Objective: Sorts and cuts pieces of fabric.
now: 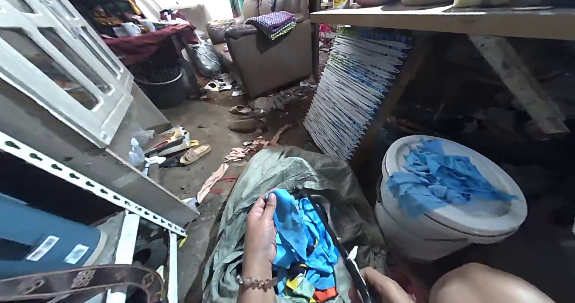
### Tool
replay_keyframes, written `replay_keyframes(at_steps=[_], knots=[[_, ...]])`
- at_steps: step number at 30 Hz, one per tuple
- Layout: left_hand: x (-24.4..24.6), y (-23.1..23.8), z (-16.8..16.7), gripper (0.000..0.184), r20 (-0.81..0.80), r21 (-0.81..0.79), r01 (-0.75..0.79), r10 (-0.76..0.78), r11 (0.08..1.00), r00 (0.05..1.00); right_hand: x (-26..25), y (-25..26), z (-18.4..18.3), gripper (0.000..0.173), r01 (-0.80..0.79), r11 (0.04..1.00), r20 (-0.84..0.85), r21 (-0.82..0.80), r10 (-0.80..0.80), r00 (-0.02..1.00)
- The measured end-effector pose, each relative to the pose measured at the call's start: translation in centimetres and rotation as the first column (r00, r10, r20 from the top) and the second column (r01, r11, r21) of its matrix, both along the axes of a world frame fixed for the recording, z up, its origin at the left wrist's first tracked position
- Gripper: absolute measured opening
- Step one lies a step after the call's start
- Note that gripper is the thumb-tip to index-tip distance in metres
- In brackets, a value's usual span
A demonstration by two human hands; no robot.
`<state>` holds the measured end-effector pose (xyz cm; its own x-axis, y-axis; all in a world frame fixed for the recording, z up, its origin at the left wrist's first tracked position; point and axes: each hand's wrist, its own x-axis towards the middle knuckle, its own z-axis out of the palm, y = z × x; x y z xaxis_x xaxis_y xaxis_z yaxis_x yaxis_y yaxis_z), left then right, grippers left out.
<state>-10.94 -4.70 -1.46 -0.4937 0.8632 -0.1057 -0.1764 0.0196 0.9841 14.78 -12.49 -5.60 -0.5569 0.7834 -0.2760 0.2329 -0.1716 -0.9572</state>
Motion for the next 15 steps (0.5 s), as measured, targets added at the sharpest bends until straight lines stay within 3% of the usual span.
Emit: replay_keyframes(at_steps=[2, 6, 9, 15], knots=[[0.2, -0.3, 0.3, 0.022, -0.006, 0.019, 0.009, -0.009, 1.0, 1.0, 0.4, -0.4, -0.1, 0.051, 0.029, 0.996, -0.016, 0.086, -0.028, 0.999], [0.8, -0.8, 1.1, 0.022, 0.057, 0.071, 0.033, -0.037, 0.997, 0.998, 0.9, 0.5, -0.1, 0.079, 0.01, 0.99, 0.124, 0.137, -0.027, 0.992], [1.0, -1.1, 1.3, 0.022, 0.087, 0.11, 0.05, -0.06, 0.993, 0.994, 1.2, 1.1, 0.0, 0.079, -0.063, 0.99, 0.189, 0.128, 0.038, 0.981], [1.0, -1.6, 1.3, 0.021, -0.022, 0.098, 0.07, -0.068, 0.993, 0.997, 0.8, 0.9, 0.5, 0.079, -0.091, 0.984, 0.212, 0.154, 0.057, 0.976]])
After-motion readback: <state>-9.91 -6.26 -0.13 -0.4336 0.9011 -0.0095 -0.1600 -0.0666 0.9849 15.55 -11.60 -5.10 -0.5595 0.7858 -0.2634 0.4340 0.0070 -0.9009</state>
